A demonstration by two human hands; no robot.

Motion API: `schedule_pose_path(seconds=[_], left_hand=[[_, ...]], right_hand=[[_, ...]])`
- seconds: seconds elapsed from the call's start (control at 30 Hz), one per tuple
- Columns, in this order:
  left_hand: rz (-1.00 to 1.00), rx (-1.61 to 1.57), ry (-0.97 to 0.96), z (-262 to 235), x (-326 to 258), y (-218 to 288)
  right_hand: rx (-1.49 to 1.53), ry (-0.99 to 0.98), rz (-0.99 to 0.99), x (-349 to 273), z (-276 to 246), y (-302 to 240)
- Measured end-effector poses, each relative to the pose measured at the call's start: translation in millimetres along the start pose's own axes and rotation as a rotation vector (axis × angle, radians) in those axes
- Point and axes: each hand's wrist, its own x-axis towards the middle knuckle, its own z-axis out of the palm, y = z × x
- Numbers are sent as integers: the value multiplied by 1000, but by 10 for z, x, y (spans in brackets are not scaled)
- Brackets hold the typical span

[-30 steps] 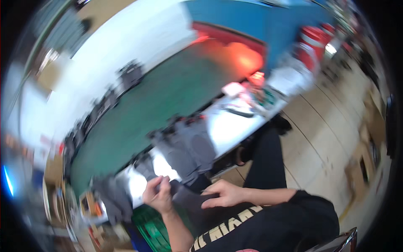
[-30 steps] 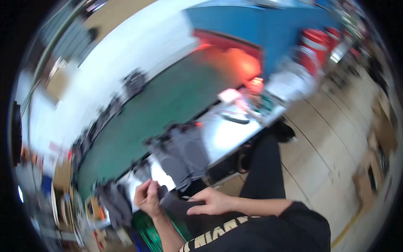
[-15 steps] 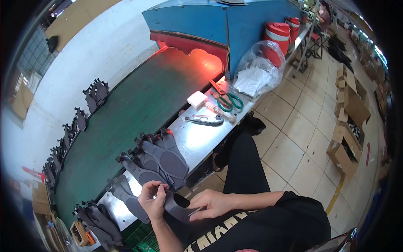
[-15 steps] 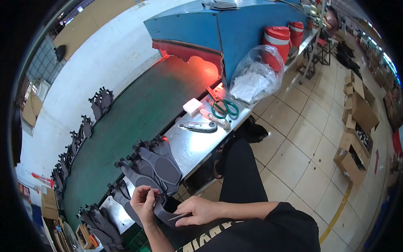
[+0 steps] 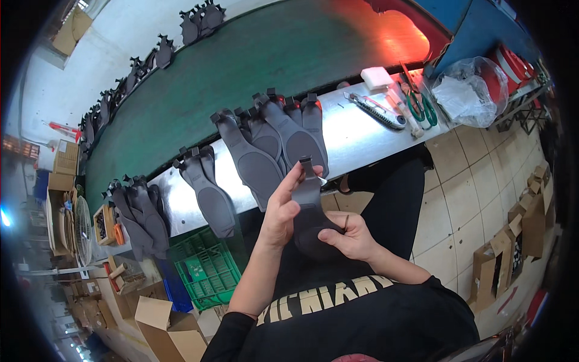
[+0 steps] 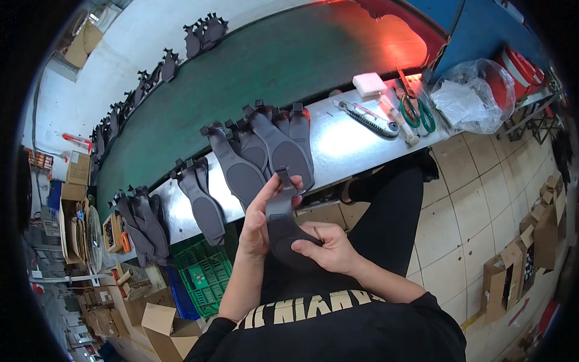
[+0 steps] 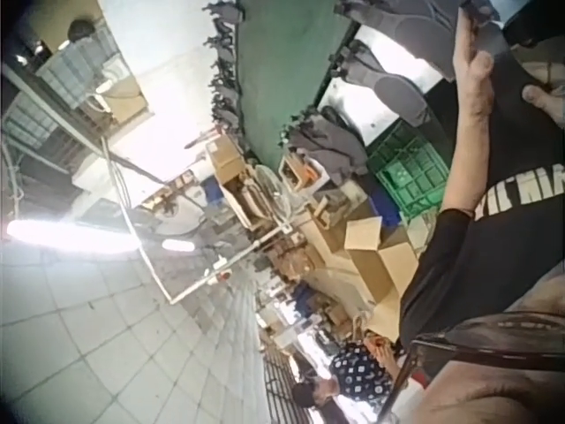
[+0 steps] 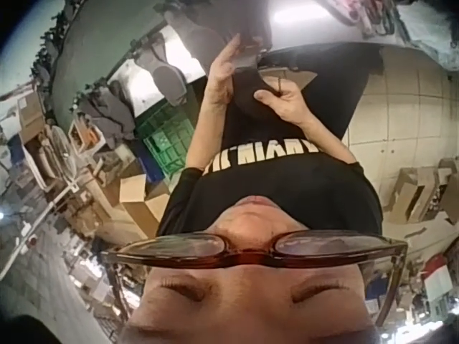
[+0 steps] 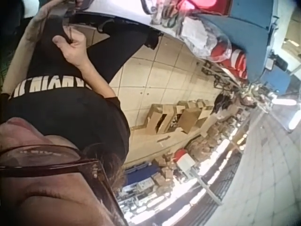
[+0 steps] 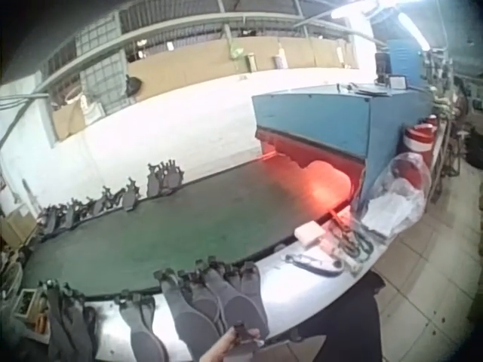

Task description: Trimming excess material from shoe insoles using a small blade.

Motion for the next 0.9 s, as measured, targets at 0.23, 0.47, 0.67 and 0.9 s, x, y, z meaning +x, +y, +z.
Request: schedule_pose_path(seconds=[0.23, 0.47, 0.67, 0.9], left_hand=[[-75, 503, 182, -65, -78, 152], [60, 1053, 46, -99, -283, 267], [15, 1101, 60, -114, -361, 129], [-12, 1026, -33, -130, -306, 93]], right_hand=[[-720, -76, -276, 31, -101, 212], [-615, 108, -52, 53, -366, 31], [-579, 10, -85, 188, -150, -70], [-367, -60, 164, 192, -176, -20]])
